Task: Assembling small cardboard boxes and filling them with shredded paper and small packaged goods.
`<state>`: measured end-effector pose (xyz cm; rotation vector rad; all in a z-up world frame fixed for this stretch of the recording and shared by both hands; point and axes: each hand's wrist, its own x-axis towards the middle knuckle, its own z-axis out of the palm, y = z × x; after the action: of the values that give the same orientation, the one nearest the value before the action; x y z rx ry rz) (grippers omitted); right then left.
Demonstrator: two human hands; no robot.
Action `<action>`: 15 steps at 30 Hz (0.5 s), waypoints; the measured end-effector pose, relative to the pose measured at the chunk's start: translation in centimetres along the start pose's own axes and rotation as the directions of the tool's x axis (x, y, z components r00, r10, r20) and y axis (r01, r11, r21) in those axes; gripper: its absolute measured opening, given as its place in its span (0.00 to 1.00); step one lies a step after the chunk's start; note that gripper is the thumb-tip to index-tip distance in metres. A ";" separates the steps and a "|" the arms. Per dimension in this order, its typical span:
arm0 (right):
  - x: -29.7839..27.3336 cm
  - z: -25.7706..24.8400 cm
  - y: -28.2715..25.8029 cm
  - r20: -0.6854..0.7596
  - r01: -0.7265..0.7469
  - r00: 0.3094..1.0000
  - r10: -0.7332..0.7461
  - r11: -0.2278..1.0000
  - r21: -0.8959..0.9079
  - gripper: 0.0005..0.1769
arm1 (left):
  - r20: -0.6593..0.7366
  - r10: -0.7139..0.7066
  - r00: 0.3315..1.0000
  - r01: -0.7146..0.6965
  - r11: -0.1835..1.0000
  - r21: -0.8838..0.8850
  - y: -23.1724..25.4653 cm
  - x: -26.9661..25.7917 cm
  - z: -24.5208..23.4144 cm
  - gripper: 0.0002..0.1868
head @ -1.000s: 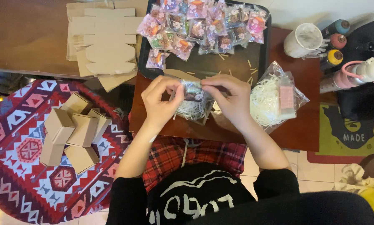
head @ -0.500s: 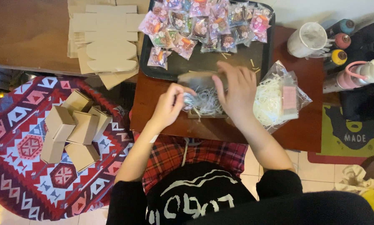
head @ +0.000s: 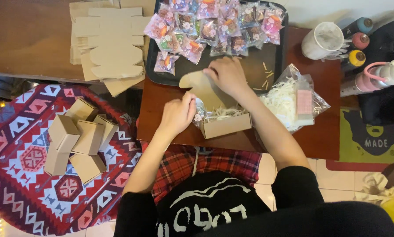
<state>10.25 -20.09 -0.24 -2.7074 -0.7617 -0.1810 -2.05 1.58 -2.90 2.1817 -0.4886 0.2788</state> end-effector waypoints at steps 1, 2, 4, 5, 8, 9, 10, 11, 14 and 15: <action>-0.3 0.6 0.3 -0.091 0.052 0.995 -0.050 0.998 0.019 0.16 | 0.004 -0.021 1.000 0.021 1.000 0.020 -0.5 -0.1 0.3 0.05; -0.9 1.2 0.5 -0.177 0.103 0.980 -0.095 0.994 0.036 0.15 | 0.011 -0.046 0.999 0.046 0.998 0.038 -0.8 -0.5 0.7 0.05; -0.5 -1.2 -0.7 -0.205 0.094 0.975 -0.091 0.996 0.005 0.14 | -0.071 -0.066 0.995 0.065 0.998 -0.016 0.0 -0.4 0.1 0.04; -0.3 -2.5 -1.2 -0.235 0.084 0.968 -0.089 0.996 -0.029 0.13 | -0.153 -0.086 0.984 0.076 0.995 -0.070 0.5 -0.4 -0.2 0.02; -0.4 -5.3 -3.1 -0.397 0.119 0.907 -0.143 0.989 -0.085 0.11 | -0.165 -0.105 0.981 0.087 0.990 -0.110 1.3 0.8 -0.7 0.03; -0.3 -6.0 -3.3 -0.403 0.119 0.904 -0.146 0.989 -0.091 0.11 | -0.168 -0.096 0.981 0.078 0.991 -0.109 1.3 1.2 -0.7 0.03; -0.6 -6.4 -3.7 -0.438 0.116 0.884 -0.160 0.985 -0.125 0.11 | -0.193 -0.100 0.976 0.083 0.992 -0.092 1.5 1.0 -0.6 0.02; -1.0 -6.8 -4.0 -0.473 0.112 0.864 -0.175 0.981 -0.158 0.11 | -0.217 -0.103 0.971 0.088 0.993 -0.074 1.5 0.8 -0.4 0.02; -1.7 -7.1 -4.2 -0.467 0.071 0.875 -0.127 0.988 -0.136 0.12 | -0.227 -0.015 0.974 0.026 0.999 0.044 2.1 0.9 -0.5 0.03; -1.8 -6.9 -4.1 -0.466 0.069 0.876 -0.125 0.988 -0.135 0.12 | -0.225 -0.016 0.974 0.026 0.999 0.044 2.7 0.9 -0.4 0.03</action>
<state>6.36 -20.00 6.96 -2.5581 -0.7484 -0.9017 -2.40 0.13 -0.40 2.1657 -0.3346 0.5229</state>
